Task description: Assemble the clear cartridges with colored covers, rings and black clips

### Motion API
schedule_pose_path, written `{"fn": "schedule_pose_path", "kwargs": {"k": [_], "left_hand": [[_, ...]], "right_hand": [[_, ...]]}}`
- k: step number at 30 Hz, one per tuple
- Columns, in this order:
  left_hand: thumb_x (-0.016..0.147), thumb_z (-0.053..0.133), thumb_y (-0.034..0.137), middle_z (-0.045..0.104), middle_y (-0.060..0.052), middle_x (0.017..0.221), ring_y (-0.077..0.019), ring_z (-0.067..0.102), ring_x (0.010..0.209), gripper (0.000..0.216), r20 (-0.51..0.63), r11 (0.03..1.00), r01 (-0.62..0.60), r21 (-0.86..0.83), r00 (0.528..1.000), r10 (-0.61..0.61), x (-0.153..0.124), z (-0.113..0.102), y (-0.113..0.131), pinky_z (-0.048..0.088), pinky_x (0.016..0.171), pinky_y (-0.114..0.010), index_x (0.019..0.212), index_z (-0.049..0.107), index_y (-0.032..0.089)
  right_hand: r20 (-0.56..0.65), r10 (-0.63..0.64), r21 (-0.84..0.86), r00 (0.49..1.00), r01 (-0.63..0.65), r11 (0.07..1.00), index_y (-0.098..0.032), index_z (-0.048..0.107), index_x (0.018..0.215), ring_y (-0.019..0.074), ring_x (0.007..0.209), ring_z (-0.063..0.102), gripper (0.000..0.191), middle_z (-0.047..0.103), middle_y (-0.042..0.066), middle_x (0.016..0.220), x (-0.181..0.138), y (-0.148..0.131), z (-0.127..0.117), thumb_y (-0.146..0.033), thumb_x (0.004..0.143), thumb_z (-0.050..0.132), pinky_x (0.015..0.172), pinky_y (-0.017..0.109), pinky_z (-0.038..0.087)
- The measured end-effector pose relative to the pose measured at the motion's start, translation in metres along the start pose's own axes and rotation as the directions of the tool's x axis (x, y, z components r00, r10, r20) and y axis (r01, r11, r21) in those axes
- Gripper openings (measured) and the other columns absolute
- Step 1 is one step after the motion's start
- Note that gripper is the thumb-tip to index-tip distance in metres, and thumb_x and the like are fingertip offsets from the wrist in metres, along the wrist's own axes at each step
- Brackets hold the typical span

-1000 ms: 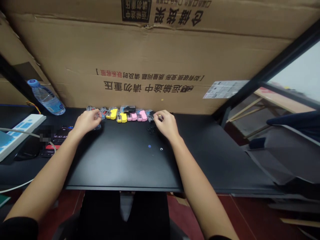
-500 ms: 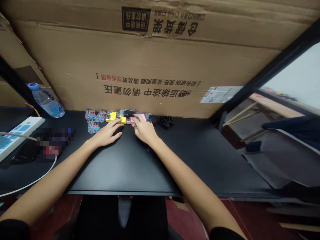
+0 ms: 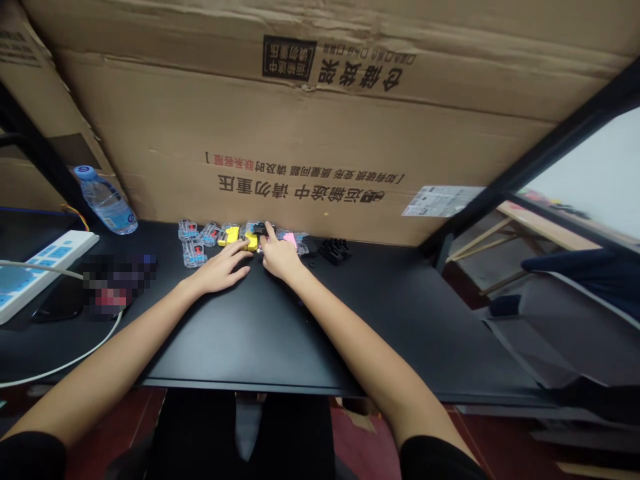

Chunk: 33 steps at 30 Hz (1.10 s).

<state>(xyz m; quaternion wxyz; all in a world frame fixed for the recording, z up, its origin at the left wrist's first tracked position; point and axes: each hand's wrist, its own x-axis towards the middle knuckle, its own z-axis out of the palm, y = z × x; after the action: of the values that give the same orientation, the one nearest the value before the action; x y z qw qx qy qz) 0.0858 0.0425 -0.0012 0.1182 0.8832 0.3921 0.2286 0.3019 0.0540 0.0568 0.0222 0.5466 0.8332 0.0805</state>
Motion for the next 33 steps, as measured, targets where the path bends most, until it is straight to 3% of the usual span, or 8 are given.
{"fn": "schedule_pose_path", "kwargs": {"k": [7,10,12,16,20,24,28,33], "left_hand": [[0.104,0.059,0.031,0.059,-0.017,0.159,-0.0346,0.049,0.156,0.033,-0.145,0.997,-0.004,-0.078,0.989,-0.008,0.004,-0.008,0.006,0.038,0.133,-0.057,0.133,0.067,0.019],[0.103,0.063,0.034,0.072,-0.013,0.137,-0.0313,0.065,0.135,0.028,-0.311,0.960,0.063,-0.271,0.938,-0.150,0.008,-0.012,0.009,0.051,0.120,-0.054,0.128,0.065,0.021],[0.101,0.067,0.042,0.072,-0.014,0.134,-0.0287,0.071,0.124,0.034,-0.302,0.869,0.081,-0.488,0.918,-0.256,0.011,-0.010,0.010,0.058,0.110,-0.050,0.129,0.062,0.021],[0.096,0.076,0.048,0.075,-0.013,0.130,-0.0259,0.074,0.121,0.044,-0.177,0.680,0.048,-0.732,0.950,-0.257,0.013,-0.001,0.011,0.060,0.107,-0.044,0.128,0.065,0.020],[0.093,0.080,0.049,0.080,-0.012,0.122,-0.0251,0.077,0.112,0.045,-0.143,0.648,0.052,-0.760,0.959,-0.245,0.012,-0.001,0.015,0.062,0.105,-0.043,0.125,0.072,0.019],[0.095,0.078,0.051,0.083,-0.012,0.123,-0.0266,0.079,0.113,0.049,-0.110,0.660,0.080,-0.747,0.964,-0.241,0.010,-0.010,0.021,0.063,0.105,-0.043,0.131,0.075,0.019],[0.096,0.076,0.055,0.081,-0.012,0.132,-0.0302,0.078,0.121,0.052,-0.106,0.715,0.094,-0.693,0.968,-0.229,0.008,-0.016,0.024,0.060,0.111,-0.045,0.133,0.079,0.019],[0.103,0.067,0.054,0.078,-0.010,0.140,-0.0318,0.074,0.132,0.048,-0.137,0.823,0.088,-0.562,0.971,-0.197,0.008,-0.024,0.026,0.053,0.120,-0.048,0.136,0.080,0.021]], "right_hand": [[-0.221,0.024,0.239,0.975,0.031,0.970,-0.016,0.068,0.146,0.0378,0.127,0.072,0.048,0.038,0.018,0.178,-0.022,0.004,0.001,-0.020,0.101,0.052,0.096,0.050,0.065],[-0.430,0.079,0.495,0.899,0.162,0.854,-0.022,0.081,0.128,0.0325,0.126,0.073,0.039,0.061,0.014,0.161,-0.041,0.005,0.011,-0.019,0.100,0.054,0.099,0.047,0.064],[-0.499,0.129,0.637,0.857,0.262,0.724,-0.024,0.084,0.119,0.0296,0.121,0.075,0.033,0.071,0.014,0.147,-0.049,0.005,0.018,-0.024,0.101,0.057,0.100,0.045,0.064],[-0.447,0.193,0.820,0.874,0.313,0.479,-0.023,0.083,0.106,0.0284,0.115,0.076,0.022,0.080,0.012,0.126,-0.053,0.004,0.026,-0.033,0.098,0.066,0.097,0.044,0.062],[-0.328,0.189,0.903,0.926,0.248,0.352,-0.019,0.075,0.113,0.0237,0.095,0.075,0.029,0.080,0.012,0.120,-0.054,0.010,0.026,-0.040,0.093,0.075,0.078,0.035,0.061],[-0.305,0.130,0.883,0.943,0.229,0.409,-0.019,0.073,0.134,0.0245,0.098,0.076,0.046,0.081,0.012,0.119,-0.059,0.015,0.023,-0.041,0.093,0.077,0.088,0.039,0.061],[-0.279,0.099,0.848,0.955,0.197,0.492,-0.018,0.081,0.129,0.0291,0.102,0.078,0.043,0.084,0.013,0.118,-0.060,0.013,0.024,-0.041,0.094,0.077,0.097,0.044,0.061],[-0.249,0.166,0.887,0.954,0.156,0.435,-0.020,0.084,0.124,0.0296,0.103,0.079,0.037,0.084,0.013,0.124,-0.060,0.006,0.019,-0.043,0.096,0.075,0.097,0.044,0.061]]}}
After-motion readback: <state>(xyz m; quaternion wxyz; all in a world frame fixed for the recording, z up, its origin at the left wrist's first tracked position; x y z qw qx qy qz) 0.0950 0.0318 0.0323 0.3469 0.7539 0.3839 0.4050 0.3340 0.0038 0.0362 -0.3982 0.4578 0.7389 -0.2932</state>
